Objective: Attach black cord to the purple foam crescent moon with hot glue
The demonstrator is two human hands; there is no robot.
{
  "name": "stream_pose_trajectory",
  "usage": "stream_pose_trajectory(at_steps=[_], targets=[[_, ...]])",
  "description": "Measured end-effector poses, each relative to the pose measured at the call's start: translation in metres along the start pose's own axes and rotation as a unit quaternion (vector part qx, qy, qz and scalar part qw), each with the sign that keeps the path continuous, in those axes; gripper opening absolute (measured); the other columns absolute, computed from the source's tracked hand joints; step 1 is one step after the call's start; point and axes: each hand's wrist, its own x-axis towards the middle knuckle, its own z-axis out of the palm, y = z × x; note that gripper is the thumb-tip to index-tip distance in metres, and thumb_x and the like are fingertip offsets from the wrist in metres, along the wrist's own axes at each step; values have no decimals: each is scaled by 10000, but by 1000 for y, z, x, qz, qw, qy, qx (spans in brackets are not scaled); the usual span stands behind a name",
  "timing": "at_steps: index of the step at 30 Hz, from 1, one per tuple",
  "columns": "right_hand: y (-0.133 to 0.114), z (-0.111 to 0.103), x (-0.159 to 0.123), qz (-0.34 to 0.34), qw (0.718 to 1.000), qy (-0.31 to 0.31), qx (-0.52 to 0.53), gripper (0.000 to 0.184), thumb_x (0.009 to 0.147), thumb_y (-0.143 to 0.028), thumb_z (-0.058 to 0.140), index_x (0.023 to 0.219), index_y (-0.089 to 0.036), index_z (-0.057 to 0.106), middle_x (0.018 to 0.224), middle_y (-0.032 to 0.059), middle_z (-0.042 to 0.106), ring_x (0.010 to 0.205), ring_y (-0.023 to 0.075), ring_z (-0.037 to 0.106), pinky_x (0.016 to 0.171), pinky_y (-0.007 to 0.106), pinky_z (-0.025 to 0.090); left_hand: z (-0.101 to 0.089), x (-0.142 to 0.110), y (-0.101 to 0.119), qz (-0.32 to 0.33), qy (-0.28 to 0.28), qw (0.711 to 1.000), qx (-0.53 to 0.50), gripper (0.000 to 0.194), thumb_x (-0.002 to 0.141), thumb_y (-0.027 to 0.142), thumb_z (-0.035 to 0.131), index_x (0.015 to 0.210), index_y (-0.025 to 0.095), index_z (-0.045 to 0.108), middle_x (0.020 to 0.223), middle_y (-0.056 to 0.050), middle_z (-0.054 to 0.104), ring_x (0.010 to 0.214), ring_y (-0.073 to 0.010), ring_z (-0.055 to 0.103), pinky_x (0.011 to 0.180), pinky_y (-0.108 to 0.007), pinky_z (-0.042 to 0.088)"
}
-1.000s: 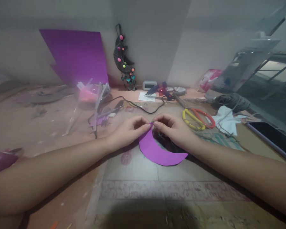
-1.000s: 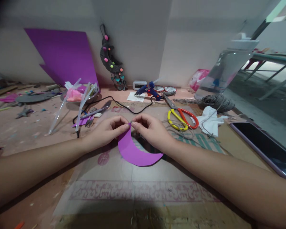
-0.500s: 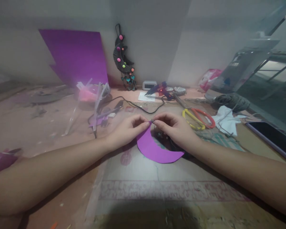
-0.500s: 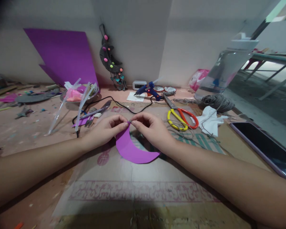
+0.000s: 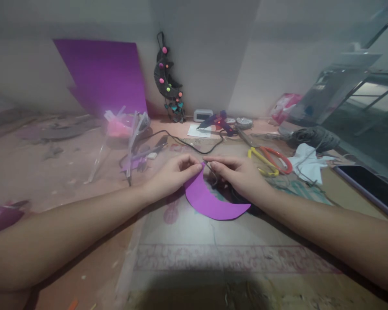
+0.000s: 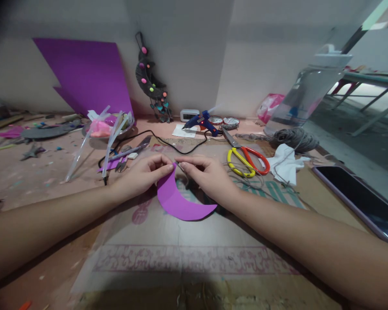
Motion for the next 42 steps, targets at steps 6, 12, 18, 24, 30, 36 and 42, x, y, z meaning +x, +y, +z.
stream_pose_trajectory(at_steps=[6, 12, 18, 24, 30, 36, 42], targets=[[-3, 3, -1, -18, 999, 6, 31, 278, 877, -339, 561, 1088, -182, 652, 678, -30, 540, 523, 80, 445, 481, 224, 366, 1, 0, 0, -15, -2, 1000, -8, 228, 874, 368, 574, 808, 150, 566, 754, 2, 557, 660, -104, 488, 585, -220, 378], [-3, 3, -2, -14, 1000, 7, 14, 251, 868, -352, 577, 1045, -187, 644, 722, -13, 598, 558, 93, 501, 515, 235, 402, 1, 0, -1, -20, -13, 1000, -15, 239, 873, 382, 576, 820, 149, 575, 745, 0, 569, 636, -102, 489, 559, -217, 372], [-2, 3, 0, -2, 1000, -9, 11, 268, 845, -403, 604, 966, -165, 636, 792, 25, 660, 578, 102, 552, 525, 238, 421, 2, -1, 1, -17, -19, 1000, -14, 228, 870, 375, 583, 832, 151, 576, 736, 9, 569, 613, -92, 478, 544, -212, 362], [-2, 4, 0, -2, 1000, -10, 4, 223, 843, -393, 602, 857, -170, 617, 722, 13, 652, 563, 105, 557, 530, 234, 434, 2, -2, 1, -25, -23, 999, 6, 237, 875, 387, 570, 849, 151, 582, 735, 3, 564, 606, -95, 474, 529, -211, 354], [-4, 4, -1, -2, 1000, -13, -14, 211, 849, -381, 591, 849, -170, 614, 729, 17, 660, 562, 104, 550, 530, 235, 430, 1, -2, -2, -18, -24, 999, 16, 231, 875, 389, 568, 850, 160, 589, 754, 4, 583, 614, -97, 487, 542, -214, 365], [-2, 3, 0, -5, 1000, -14, 21, 269, 866, -441, 571, 871, -173, 595, 717, 2, 636, 541, 90, 518, 512, 226, 410, 2, -2, -2, -14, -15, 1000, 6, 226, 867, 389, 581, 836, 166, 589, 736, 12, 585, 613, -96, 494, 571, -228, 385], [-2, 5, 0, 4, 1000, -20, 5, 222, 836, -396, 608, 854, -176, 593, 710, 9, 645, 558, 107, 547, 523, 239, 427, 2, -2, -1, -22, -20, 999, 15, 232, 877, 388, 564, 849, 158, 581, 710, 8, 557, 600, -98, 474, 539, -220, 368]])
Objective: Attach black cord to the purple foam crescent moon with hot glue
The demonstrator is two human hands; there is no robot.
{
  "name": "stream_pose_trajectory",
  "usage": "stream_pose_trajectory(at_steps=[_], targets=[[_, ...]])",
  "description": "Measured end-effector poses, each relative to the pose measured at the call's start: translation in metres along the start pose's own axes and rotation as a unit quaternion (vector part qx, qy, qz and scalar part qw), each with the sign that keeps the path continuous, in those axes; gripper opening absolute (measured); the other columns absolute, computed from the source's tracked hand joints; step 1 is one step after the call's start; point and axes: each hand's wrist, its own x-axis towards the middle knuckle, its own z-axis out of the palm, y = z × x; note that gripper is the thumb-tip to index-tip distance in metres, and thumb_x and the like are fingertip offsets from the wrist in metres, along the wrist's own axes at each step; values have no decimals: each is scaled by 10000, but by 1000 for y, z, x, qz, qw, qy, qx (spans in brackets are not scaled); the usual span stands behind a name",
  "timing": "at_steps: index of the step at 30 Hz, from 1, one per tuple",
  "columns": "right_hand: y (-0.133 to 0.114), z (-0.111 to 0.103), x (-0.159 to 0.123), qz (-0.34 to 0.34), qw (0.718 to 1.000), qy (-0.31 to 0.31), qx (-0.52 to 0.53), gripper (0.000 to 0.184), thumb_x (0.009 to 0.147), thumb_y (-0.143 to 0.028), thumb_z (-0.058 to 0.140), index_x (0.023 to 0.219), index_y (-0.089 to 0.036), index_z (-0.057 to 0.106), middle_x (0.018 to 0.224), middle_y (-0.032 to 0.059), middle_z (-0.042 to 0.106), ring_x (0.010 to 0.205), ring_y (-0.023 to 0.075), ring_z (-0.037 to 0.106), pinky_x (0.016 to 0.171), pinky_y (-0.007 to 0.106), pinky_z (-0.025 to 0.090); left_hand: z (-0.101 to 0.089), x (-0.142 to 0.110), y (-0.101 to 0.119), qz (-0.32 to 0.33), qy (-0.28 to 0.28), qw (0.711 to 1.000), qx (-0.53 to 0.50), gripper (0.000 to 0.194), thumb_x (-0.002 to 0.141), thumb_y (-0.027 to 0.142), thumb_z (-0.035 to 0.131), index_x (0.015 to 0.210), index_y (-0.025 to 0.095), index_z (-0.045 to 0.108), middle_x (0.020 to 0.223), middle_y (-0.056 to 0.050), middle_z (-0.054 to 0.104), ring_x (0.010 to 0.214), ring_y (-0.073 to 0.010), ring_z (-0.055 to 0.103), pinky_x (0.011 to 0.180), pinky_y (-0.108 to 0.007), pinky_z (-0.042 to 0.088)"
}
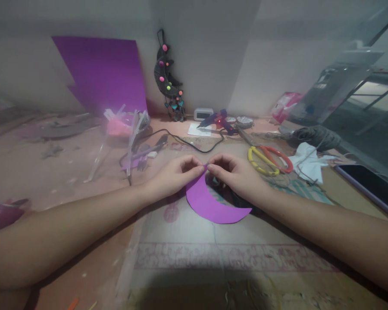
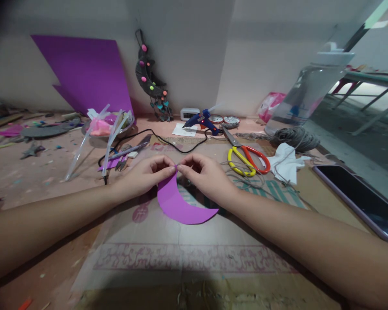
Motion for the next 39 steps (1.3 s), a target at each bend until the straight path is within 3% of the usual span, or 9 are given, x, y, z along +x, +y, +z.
stream_pose_trajectory(at_steps=[9, 17, 21, 28, 39], targets=[[-1, 0, 0, -15, 999, 2, -46, 200, 847, -360, 579, 855, -166, 626, 734, 20, 658, 625, 124, 580, 570, 249, 446, 0, 1, -2, 13, -2, 1000, 6, 225, 873, 375, 568, 846, 153, 593, 768, -2, 594, 650, -106, 508, 582, -225, 387], [3, 1, 2, 10, 999, -17, 25, 173, 846, -304, 571, 953, -175, 617, 686, -17, 633, 499, 84, 510, 492, 229, 405, 0, 1, -1, 7, 10, 1000, -22, 224, 871, 369, 572, 846, 147, 574, 744, 8, 568, 624, -96, 488, 569, -219, 383], [1, 1, 2, 15, 1000, -19, 16, 212, 830, -328, 615, 973, -172, 625, 741, 1, 640, 557, 93, 546, 506, 227, 420, 0, 2, 0, 14, 15, 1000, -19, 224, 863, 367, 580, 826, 146, 569, 736, 13, 560, 629, -97, 488, 589, -228, 389], [2, 1, 1, 22, 999, -20, 15, 236, 827, -409, 624, 823, -176, 588, 670, 0, 635, 538, 104, 543, 510, 237, 425, 0, 1, 0, 16, 14, 1000, -9, 233, 868, 378, 579, 842, 147, 575, 749, 2, 573, 649, -106, 503, 585, -227, 394], [1, 0, 1, 11, 999, -16, 29, 243, 860, -414, 581, 827, -173, 574, 702, 2, 650, 511, 81, 501, 504, 224, 397, 0, 1, -1, 40, 32, 998, -27, 226, 870, 372, 590, 827, 151, 581, 757, -1, 587, 664, -109, 519, 618, -237, 415]])
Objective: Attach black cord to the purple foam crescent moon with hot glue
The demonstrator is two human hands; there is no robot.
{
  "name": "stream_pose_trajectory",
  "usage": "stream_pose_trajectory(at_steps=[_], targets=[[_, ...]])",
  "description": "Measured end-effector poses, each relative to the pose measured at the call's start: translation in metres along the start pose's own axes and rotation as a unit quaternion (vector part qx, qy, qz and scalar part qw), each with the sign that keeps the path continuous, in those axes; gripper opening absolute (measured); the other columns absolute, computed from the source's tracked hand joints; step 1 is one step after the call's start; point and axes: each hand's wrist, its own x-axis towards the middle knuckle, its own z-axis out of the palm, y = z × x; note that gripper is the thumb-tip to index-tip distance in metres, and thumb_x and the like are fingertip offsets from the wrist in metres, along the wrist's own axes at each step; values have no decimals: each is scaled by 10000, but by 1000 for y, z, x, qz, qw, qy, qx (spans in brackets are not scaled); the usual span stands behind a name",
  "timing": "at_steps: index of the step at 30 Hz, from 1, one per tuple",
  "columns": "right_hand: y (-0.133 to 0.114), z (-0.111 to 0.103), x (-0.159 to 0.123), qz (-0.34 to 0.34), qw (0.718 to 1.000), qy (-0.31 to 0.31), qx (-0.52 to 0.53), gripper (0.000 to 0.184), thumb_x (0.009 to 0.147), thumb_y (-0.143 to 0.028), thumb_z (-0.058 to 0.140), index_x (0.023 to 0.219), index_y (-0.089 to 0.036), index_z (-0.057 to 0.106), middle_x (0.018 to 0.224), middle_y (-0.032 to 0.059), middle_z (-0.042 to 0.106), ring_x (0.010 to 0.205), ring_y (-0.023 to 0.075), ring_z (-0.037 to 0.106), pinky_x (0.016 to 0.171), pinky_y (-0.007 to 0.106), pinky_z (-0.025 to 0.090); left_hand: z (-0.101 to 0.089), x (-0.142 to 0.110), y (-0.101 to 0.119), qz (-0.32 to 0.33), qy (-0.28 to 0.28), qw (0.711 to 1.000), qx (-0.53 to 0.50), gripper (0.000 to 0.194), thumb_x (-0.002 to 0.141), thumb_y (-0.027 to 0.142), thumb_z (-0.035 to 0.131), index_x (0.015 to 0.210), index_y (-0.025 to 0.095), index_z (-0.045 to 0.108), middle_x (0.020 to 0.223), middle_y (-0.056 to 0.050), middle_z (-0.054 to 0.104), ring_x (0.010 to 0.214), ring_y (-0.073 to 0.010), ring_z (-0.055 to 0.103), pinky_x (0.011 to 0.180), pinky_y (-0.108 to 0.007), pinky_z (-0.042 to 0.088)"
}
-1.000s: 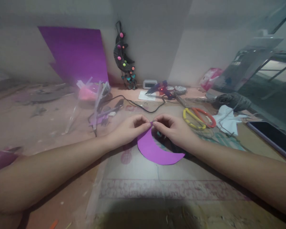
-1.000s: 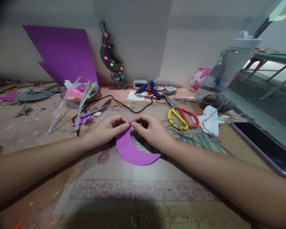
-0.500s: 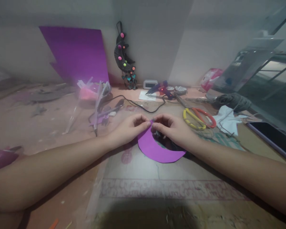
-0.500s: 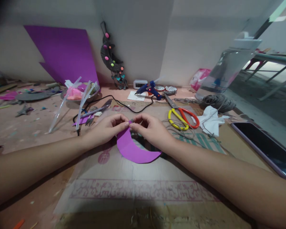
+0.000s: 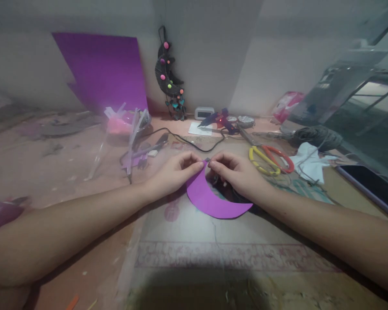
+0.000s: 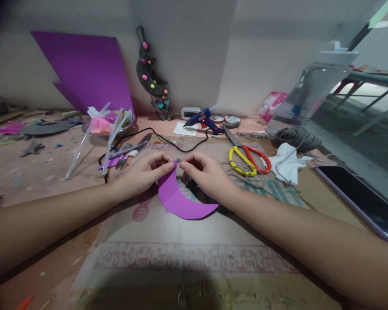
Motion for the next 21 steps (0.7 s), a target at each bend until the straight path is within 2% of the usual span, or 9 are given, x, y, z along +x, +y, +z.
stream_pose_trajectory(at_steps=[8, 12, 16, 21], targets=[[0, 1, 0, 8, 1000, -14, 9, 222, 853, -392, 585, 801, -179, 552, 719, 7, 639, 559, 91, 521, 504, 218, 390, 0, 0, 1, 13, -9, 1000, 3, 217, 880, 360, 584, 836, 147, 581, 788, -6, 595, 705, -116, 538, 637, -235, 420], [0, 1, 0, 11, 1000, -8, 10, 218, 876, -377, 541, 813, -171, 566, 686, -8, 606, 531, 79, 472, 493, 214, 367, 0, 0, 0, 4, -19, 1000, -17, 220, 880, 364, 588, 840, 148, 578, 786, -3, 595, 699, -111, 538, 641, -232, 418], [1, 1, 1, 13, 1000, 15, 23, 196, 887, -354, 511, 901, -171, 579, 650, -33, 563, 491, 74, 425, 466, 215, 348, -1, 1, -3, -14, -20, 999, -37, 233, 876, 385, 595, 847, 155, 586, 768, -3, 604, 665, -109, 534, 619, -230, 415], [-1, 0, 0, -22, 1000, -6, 12, 254, 861, -270, 557, 1094, -176, 595, 751, -9, 596, 578, 90, 505, 509, 220, 394, 1, -1, 0, -15, -21, 999, -48, 225, 877, 385, 593, 839, 164, 599, 760, -4, 606, 667, -113, 545, 613, -230, 420]])
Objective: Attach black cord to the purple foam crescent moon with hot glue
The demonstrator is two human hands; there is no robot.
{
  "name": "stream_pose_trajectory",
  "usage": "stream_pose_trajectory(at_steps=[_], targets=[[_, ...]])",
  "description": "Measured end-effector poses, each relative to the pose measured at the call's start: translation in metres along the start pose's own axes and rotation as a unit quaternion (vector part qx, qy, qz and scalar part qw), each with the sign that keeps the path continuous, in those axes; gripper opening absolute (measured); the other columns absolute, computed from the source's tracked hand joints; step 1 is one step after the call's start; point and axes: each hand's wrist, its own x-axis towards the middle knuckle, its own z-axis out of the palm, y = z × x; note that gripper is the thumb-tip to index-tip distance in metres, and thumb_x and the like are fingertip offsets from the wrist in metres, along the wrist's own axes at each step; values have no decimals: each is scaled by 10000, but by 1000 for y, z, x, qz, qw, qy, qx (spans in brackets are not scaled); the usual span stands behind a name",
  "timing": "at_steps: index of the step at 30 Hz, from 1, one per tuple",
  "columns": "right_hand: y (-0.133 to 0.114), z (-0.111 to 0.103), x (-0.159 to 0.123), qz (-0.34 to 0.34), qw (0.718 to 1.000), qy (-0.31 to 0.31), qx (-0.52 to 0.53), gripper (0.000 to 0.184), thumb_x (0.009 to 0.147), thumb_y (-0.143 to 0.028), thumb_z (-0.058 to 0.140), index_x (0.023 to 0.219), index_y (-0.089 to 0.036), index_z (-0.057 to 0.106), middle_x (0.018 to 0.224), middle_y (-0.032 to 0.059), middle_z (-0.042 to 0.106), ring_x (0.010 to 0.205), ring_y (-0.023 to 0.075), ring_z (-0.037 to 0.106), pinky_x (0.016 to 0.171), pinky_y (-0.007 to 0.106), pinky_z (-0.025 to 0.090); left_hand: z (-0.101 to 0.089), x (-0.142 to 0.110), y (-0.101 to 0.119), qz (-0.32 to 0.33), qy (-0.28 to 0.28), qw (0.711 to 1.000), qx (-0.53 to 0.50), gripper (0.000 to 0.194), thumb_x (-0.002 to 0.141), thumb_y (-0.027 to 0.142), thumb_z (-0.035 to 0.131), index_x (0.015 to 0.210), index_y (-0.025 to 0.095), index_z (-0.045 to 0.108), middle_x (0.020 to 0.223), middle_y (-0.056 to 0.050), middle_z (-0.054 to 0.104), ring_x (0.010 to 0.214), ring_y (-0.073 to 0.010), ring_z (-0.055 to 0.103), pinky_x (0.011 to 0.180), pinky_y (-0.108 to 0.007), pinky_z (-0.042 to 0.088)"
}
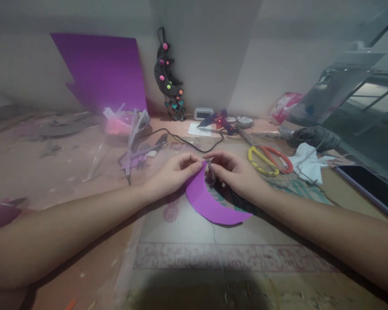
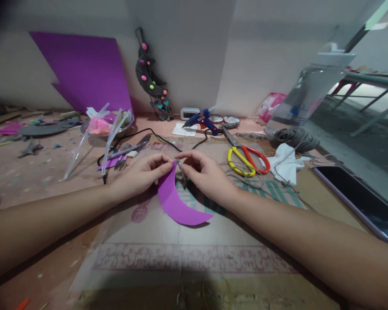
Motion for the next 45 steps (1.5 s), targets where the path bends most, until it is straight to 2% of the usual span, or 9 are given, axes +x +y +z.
stream_pose_trajectory(at_steps=[6, 10, 13, 19, 23, 29, 34, 38, 45], targets=[[-2, -1, -4, -25, 999, -36, 1, 260, 855, -284, 581, 1090, -206, 660, 855, 20, 654, 590, 89, 516, 525, 232, 422, 7, -4, 4, -9, -12, 1000, -8, 203, 885, 366, 590, 865, 165, 575, 834, -15, 627, 774, -130, 583, 697, -238, 453], [-1, -2, -4, -7, 1000, -21, -3, 182, 844, -325, 603, 952, -200, 678, 802, 4, 638, 562, 88, 512, 513, 236, 403, 8, -4, 2, 29, -20, 999, 1, 246, 869, 338, 619, 1033, 163, 562, 1025, -55, 621, 962, -165, 586, 840, -277, 459], [-1, -2, -4, 5, 999, -30, 16, 171, 833, -355, 620, 864, -188, 641, 735, -19, 594, 527, 75, 482, 490, 224, 376, 7, -3, -1, 39, -17, 999, 12, 292, 868, 332, 623, 1089, 158, 544, 1067, -69, 600, 1006, -177, 570, 872, -293, 453], [-5, -1, -5, 26, 996, -75, 37, 218, 857, -346, 582, 992, -192, 655, 599, -49, 500, 489, 78, 428, 449, 214, 322, 7, -3, -3, 31, -20, 999, 16, 291, 870, 358, 612, 1075, 169, 532, 1045, -61, 586, 975, -178, 562, 843, -296, 462], [-5, -1, -4, 25, 997, -61, 49, 166, 816, -347, 625, 859, -188, 604, 636, -45, 514, 507, 75, 431, 457, 212, 323, 6, -4, 0, 36, -7, 998, 46, 301, 865, 378, 610, 1072, 170, 541, 1014, -51, 599, 950, -171, 570, 842, -297, 462], [-2, -2, -1, 31, 998, -13, 51, 245, 802, -422, 629, 802, -197, 533, 556, -75, 456, 469, 78, 398, 448, 218, 318, 6, -2, 6, -9, -6, 996, 85, 209, 840, 363, 586, 774, 166, 566, 751, -6, 633, 723, -143, 595, 679, -264, 474], [1, -4, 0, 27, 1000, -13, 0, 227, 819, -398, 627, 782, -193, 538, 607, -48, 516, 528, 93, 463, 492, 229, 358, 6, 1, 5, -40, -33, 995, 83, 171, 789, 334, 632, 830, 168, 632, 757, -3, 665, 688, -133, 601, 625, -245, 465], [1, -4, 0, 12, 999, -25, -29, 222, 842, -399, 601, 805, -183, 566, 659, -27, 545, 574, 102, 483, 522, 235, 379, 5, 2, 7, -75, -26, 993, 91, 129, 757, 287, 641, 755, 162, 614, 655, 16, 611, 595, -111, 553, 543, -223, 425], [-10, -19, 7, 30, 998, -22, -46, 243, 869, -428, 546, 882, -186, 574, 645, -23, 569, 526, 111, 510, 480, 237, 380, 0, 7, 2, -50, -14, 996, 76, 150, 765, 299, 628, 749, 159, 576, 659, 25, 575, 579, -93, 520, 520, -201, 398]])
